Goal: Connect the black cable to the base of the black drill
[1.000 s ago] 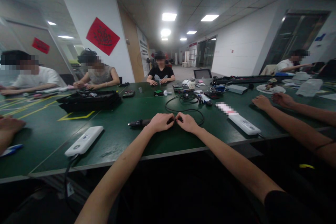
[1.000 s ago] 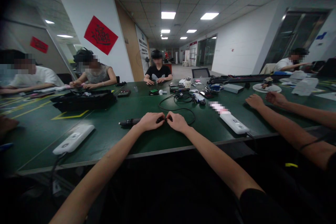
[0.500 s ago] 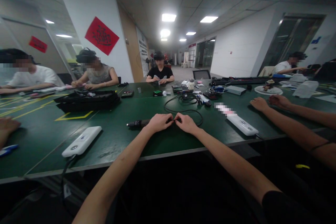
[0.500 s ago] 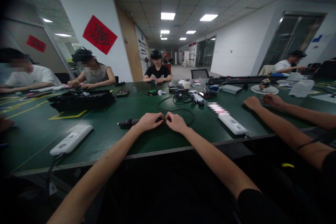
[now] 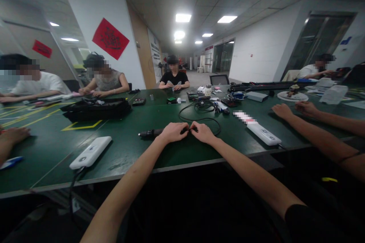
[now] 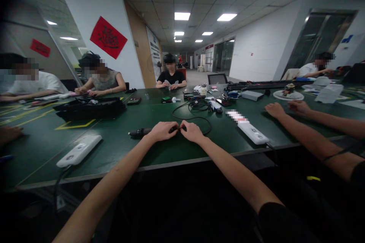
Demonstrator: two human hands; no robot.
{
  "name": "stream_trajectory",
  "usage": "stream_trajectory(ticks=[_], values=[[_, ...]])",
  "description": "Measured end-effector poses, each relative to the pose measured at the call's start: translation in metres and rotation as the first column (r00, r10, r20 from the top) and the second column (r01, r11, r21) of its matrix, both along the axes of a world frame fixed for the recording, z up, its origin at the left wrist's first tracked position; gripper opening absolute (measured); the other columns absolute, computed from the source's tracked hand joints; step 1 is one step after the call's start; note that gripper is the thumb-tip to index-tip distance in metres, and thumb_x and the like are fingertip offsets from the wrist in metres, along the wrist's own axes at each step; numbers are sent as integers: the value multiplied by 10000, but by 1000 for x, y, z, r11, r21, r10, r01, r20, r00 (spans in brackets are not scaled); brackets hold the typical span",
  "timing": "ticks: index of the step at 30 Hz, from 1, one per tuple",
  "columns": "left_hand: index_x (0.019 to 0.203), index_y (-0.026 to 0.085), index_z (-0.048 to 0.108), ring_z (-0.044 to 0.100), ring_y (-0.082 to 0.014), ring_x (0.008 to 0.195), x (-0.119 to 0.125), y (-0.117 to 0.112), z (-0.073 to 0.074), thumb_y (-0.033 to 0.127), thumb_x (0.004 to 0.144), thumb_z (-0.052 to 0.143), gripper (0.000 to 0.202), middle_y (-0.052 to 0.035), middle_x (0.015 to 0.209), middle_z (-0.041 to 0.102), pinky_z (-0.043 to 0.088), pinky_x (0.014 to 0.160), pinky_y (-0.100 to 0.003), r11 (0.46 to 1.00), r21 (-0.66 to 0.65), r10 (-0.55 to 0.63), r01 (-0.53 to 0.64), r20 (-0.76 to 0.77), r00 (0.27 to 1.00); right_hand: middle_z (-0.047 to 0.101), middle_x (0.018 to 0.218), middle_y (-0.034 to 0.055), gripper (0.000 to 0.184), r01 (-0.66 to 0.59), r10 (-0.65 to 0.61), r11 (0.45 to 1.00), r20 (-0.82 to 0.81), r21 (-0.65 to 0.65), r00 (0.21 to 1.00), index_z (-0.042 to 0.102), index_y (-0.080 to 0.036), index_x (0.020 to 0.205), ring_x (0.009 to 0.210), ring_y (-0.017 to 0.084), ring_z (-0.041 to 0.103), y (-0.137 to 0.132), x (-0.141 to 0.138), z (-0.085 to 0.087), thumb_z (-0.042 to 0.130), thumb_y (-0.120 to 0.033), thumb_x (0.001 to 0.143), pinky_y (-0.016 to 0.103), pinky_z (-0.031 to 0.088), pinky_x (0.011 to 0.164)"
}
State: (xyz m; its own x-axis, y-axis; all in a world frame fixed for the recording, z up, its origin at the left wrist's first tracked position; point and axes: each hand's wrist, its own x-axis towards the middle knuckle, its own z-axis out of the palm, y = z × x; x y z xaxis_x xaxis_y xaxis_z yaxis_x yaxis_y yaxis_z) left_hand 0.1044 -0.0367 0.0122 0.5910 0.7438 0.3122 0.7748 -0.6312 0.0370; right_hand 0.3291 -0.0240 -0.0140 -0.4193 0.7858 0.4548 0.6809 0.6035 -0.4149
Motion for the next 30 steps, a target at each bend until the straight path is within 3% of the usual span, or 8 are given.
stream_trajectory(ticks=[3,8,13,30], values=[[1192,288,648,682,-197,1020,0,0,0,413,997,531,259,-27,1115,726,518,870,-300,1000,9,-3,3,4,1000,736,933,-4,116,-2,2,1000,0,0,1000,676,-282,1035,799,194,644,0,0,0,659,-302,922,260,366,660],[1167,200,631,674,-200,959,1,1,-1,446,1009,538,307,-63,1110,707,525,867,-356,1000,20,6,-6,7,1000,733,911,-6,109,0,0,1000,5,3,1000,676,-280,1029,768,189,634,-1,0,1,655,-296,923,262,355,651],[1176,305,616,689,-215,1016,0,0,0,412,970,552,241,-12,1114,724,512,833,-302,999,40,-6,6,1,1000,731,918,-4,114,5,-5,1000,3,4,1000,671,-281,1036,788,194,640,0,0,0,649,-301,925,263,349,653],[1157,282,612,686,-223,1017,0,1,-2,427,972,532,248,-26,1090,718,517,838,-310,998,64,13,-13,0,1000,727,910,-3,147,25,-25,1000,46,-9,999,671,-276,1069,782,189,637,-3,-1,2,633,-320,933,259,351,659]])
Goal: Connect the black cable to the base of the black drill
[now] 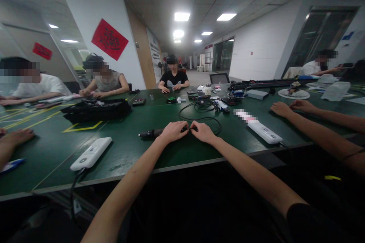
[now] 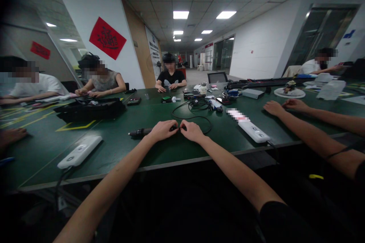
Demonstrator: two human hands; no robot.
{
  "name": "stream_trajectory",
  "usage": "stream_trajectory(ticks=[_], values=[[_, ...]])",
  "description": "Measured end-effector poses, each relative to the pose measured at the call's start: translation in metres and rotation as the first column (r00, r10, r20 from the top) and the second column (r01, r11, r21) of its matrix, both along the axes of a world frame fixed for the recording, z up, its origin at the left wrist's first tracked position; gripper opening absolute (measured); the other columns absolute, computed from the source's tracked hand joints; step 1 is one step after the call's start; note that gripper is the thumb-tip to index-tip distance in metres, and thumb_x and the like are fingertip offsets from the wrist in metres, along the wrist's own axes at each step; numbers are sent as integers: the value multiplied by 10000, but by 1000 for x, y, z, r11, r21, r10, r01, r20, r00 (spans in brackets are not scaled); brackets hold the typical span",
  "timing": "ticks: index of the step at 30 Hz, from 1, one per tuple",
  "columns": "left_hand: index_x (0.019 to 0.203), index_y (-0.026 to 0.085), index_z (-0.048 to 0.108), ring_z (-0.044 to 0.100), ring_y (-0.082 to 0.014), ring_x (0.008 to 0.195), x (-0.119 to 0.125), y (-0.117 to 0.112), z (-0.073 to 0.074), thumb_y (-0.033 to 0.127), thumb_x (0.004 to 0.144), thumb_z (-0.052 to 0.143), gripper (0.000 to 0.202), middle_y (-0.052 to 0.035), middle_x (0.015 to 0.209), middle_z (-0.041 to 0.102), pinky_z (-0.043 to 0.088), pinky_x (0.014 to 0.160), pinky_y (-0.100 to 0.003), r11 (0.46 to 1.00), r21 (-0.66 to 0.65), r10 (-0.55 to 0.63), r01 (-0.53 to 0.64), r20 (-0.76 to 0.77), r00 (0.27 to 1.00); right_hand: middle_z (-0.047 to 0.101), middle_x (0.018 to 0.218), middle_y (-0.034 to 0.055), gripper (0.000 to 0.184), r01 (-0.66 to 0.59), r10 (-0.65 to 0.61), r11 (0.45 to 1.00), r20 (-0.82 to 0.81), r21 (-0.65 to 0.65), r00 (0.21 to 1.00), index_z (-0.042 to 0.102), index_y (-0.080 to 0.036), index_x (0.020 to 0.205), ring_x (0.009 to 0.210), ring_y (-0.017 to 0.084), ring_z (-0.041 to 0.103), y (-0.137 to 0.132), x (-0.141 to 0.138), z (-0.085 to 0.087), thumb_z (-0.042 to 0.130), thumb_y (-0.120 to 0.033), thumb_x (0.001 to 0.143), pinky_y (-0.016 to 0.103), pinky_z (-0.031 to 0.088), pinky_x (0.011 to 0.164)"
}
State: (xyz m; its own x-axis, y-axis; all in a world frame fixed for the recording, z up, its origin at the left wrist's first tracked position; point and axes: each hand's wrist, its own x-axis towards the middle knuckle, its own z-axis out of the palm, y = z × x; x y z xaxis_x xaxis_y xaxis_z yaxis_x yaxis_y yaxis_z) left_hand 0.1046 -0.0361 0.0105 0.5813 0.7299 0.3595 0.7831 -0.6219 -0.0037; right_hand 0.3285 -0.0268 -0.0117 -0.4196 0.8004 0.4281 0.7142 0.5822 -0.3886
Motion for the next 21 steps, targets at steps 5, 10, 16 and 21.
stream_trajectory(ticks=[5,10,16,21], values=[[1164,297,613,683,-217,1051,0,0,-1,377,953,555,232,-14,1116,717,515,868,-307,1000,3,-11,11,0,1000,733,950,1,158,0,0,1000,12,-5,1000,670,-282,1083,819,197,647,-1,1,1,616,-323,940,261,365,683],[1147,287,616,682,-220,1041,-1,1,-1,412,968,545,230,-21,1108,716,517,852,-310,1000,7,-7,7,9,1000,739,966,3,168,-1,1,1000,16,-8,1000,674,-285,1097,830,201,649,-1,0,2,613,-328,947,261,374,696],[1173,300,621,673,-217,1057,-2,2,-2,405,965,554,243,-15,1134,709,514,864,-307,1000,3,-21,21,7,1000,739,978,4,155,-5,5,1000,14,-5,1000,669,-282,1085,850,200,651,-1,1,1,620,-323,944,257,370,698],[1164,292,631,675,-225,1030,-1,3,-2,426,969,555,249,-26,1107,708,518,853,-312,1000,5,-16,16,17,1000,737,974,1,147,-12,12,1000,16,2,1000,668,-285,1080,842,198,654,0,1,0,617,-324,947,259,369,688]])
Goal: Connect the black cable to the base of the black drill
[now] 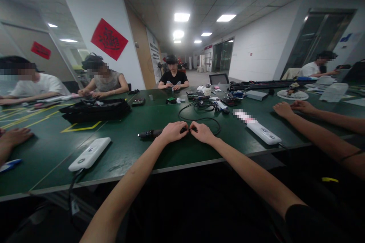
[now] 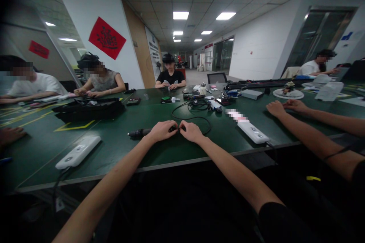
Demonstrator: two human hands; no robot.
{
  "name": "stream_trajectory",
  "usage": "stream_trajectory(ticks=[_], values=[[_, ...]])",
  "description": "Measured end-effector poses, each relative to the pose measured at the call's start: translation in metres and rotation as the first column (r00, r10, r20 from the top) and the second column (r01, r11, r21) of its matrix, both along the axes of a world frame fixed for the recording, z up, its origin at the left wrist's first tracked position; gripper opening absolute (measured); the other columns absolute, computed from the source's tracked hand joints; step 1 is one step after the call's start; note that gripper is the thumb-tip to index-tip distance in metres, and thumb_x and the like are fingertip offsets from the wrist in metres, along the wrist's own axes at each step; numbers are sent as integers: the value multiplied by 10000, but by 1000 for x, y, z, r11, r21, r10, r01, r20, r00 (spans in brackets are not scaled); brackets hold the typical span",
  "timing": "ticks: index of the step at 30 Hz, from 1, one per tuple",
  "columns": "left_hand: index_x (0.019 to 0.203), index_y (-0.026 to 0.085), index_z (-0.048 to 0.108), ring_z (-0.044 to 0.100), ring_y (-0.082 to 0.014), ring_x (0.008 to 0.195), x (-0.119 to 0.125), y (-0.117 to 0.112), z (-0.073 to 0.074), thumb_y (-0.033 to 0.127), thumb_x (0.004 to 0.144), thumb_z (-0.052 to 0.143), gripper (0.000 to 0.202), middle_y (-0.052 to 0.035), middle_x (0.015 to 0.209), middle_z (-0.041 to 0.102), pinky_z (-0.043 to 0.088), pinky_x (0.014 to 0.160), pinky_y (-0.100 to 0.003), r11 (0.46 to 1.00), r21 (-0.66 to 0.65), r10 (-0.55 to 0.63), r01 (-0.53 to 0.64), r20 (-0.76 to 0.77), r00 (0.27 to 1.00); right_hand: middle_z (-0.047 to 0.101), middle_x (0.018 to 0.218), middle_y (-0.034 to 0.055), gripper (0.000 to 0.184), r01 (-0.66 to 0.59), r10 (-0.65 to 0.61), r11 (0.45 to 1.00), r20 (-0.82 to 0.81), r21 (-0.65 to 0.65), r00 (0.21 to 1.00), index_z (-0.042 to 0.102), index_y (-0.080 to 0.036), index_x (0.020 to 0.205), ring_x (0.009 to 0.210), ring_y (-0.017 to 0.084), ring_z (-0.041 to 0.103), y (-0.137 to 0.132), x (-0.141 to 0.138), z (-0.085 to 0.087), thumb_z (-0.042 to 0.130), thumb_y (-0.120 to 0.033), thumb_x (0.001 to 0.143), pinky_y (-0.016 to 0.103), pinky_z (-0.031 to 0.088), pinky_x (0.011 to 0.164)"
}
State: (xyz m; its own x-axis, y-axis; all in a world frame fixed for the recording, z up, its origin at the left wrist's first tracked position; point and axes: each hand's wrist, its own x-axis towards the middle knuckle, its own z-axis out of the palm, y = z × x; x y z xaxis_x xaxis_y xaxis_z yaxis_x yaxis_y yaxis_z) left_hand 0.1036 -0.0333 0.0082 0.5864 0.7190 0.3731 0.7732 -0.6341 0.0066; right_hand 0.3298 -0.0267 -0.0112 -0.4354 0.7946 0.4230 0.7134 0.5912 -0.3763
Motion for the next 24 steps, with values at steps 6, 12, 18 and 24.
stream_trajectory(ticks=[6,12,18,24], values=[[1143,294,632,668,-214,1043,-1,1,1,416,973,552,223,-17,1114,705,515,862,-312,1000,-6,-15,15,6,1000,739,998,2,150,0,0,1000,-3,5,1000,672,-288,1084,859,198,657,0,0,0,621,-316,946,256,375,689],[1145,298,626,656,-217,1059,0,1,1,419,953,584,231,-21,1119,697,514,878,-316,1000,-7,-14,14,10,1000,739,975,1,126,14,-14,1000,-1,10,1000,667,-284,1063,841,195,659,0,-1,-1,618,-322,953,258,364,674],[1133,281,627,654,-218,1055,0,0,2,451,963,570,247,-30,1096,693,519,858,-313,1000,-13,8,-8,3,1000,741,972,-1,139,15,-15,1000,5,8,1000,669,-282,1076,823,189,651,-1,-1,0,625,-320,950,256,365,675],[1145,288,627,651,-217,1061,1,-2,4,400,952,568,231,-29,1098,691,516,868,-314,1000,-22,13,-13,-5,1000,739,963,-5,139,12,-12,1000,0,5,1000,667,-282,1072,818,188,648,-2,-1,1,625,-316,943,257,362,676]])
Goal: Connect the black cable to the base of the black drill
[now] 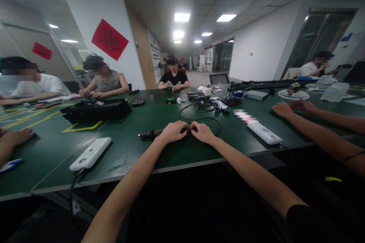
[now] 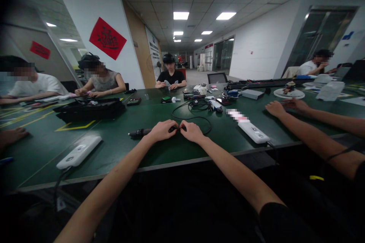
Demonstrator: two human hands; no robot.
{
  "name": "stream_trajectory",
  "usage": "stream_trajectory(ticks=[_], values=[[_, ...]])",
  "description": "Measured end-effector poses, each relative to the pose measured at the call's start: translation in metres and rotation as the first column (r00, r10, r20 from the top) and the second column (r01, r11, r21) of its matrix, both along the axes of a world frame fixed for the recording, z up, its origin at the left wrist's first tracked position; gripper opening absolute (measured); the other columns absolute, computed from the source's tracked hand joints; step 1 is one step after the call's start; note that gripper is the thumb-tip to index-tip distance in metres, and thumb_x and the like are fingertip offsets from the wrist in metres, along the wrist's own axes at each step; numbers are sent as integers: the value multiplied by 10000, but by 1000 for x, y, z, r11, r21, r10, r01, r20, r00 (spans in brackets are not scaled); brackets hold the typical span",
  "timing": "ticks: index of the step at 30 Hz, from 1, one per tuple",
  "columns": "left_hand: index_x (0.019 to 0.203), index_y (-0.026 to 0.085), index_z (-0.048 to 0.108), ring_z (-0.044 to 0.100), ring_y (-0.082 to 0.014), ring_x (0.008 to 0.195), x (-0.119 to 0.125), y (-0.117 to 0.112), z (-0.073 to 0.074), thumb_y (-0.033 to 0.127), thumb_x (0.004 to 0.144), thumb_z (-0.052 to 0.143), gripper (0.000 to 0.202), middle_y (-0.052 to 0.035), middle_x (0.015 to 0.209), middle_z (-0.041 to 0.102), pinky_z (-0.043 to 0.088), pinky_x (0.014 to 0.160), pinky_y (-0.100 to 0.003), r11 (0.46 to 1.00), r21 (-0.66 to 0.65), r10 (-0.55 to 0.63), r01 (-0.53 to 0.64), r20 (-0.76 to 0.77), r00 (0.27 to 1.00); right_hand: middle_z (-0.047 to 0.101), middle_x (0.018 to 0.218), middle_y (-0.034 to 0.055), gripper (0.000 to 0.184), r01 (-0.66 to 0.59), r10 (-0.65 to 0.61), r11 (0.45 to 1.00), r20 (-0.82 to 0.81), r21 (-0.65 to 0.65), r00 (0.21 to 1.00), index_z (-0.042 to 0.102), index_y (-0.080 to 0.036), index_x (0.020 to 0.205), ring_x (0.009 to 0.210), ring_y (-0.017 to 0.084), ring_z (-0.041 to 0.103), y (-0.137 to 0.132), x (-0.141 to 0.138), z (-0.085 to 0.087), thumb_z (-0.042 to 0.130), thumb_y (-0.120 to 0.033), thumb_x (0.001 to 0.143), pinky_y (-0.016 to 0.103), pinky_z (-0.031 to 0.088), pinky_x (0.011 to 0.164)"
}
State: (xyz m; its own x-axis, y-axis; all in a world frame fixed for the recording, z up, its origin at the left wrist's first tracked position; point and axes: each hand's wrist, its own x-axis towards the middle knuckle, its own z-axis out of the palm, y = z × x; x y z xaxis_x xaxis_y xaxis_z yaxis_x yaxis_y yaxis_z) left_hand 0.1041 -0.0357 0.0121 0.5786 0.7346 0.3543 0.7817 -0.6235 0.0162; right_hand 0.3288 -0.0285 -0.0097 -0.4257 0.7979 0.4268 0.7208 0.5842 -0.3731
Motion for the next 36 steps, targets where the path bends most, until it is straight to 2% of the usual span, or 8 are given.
stream_trajectory(ticks=[4,8,14,19,33,36], values=[[1152,282,626,653,-230,1048,1,-1,1,442,966,555,256,-38,1094,694,521,855,-328,1000,-3,11,-11,5,1000,738,957,-6,143,1,-1,1000,-2,-2,1000,666,-287,1077,807,189,646,-1,0,1,617,-322,948,259,362,668],[1178,298,635,653,-226,1064,0,-1,1,402,947,577,260,-35,1113,697,519,870,-320,1000,-13,3,-3,0,1000,739,955,-7,148,-3,3,1000,-4,-6,1000,667,-288,1079,812,192,649,-1,0,1,618,-320,944,259,366,670],[1137,284,634,657,-228,1062,1,2,-2,451,963,565,250,-37,1095,701,521,880,-326,1000,-7,11,-11,6,1000,740,979,-6,148,-19,19,1000,-4,-7,1000,669,-287,1074,840,192,652,-1,0,2,615,-304,937,256,386,698],[1156,294,629,666,-218,1067,0,4,-3,395,955,571,232,-26,1112,707,517,895,-317,1000,-13,-15,15,-3,1000,738,984,-8,142,-27,27,1000,-7,-2,1000,666,-288,1068,861,198,659,-1,1,2,611,-311,939,258,383,700],[1172,289,613,685,-222,1051,0,1,0,415,959,560,253,-27,1130,715,525,888,-317,1000,-21,-12,13,14,1000,740,999,-12,136,-57,57,998,-23,-4,998,671,-291,1060,876,192,660,-1,2,3,616,-305,936,253,401,725],[1190,300,617,682,-218,1074,-1,-1,1,379,942,572,265,-21,1155,712,522,902,-312,999,-23,-27,28,11,1000,742,1001,-14,138,-57,57,998,-30,-7,998,674,-295,1063,890,194,662,-2,1,3,618,-310,937,255,406,739]])
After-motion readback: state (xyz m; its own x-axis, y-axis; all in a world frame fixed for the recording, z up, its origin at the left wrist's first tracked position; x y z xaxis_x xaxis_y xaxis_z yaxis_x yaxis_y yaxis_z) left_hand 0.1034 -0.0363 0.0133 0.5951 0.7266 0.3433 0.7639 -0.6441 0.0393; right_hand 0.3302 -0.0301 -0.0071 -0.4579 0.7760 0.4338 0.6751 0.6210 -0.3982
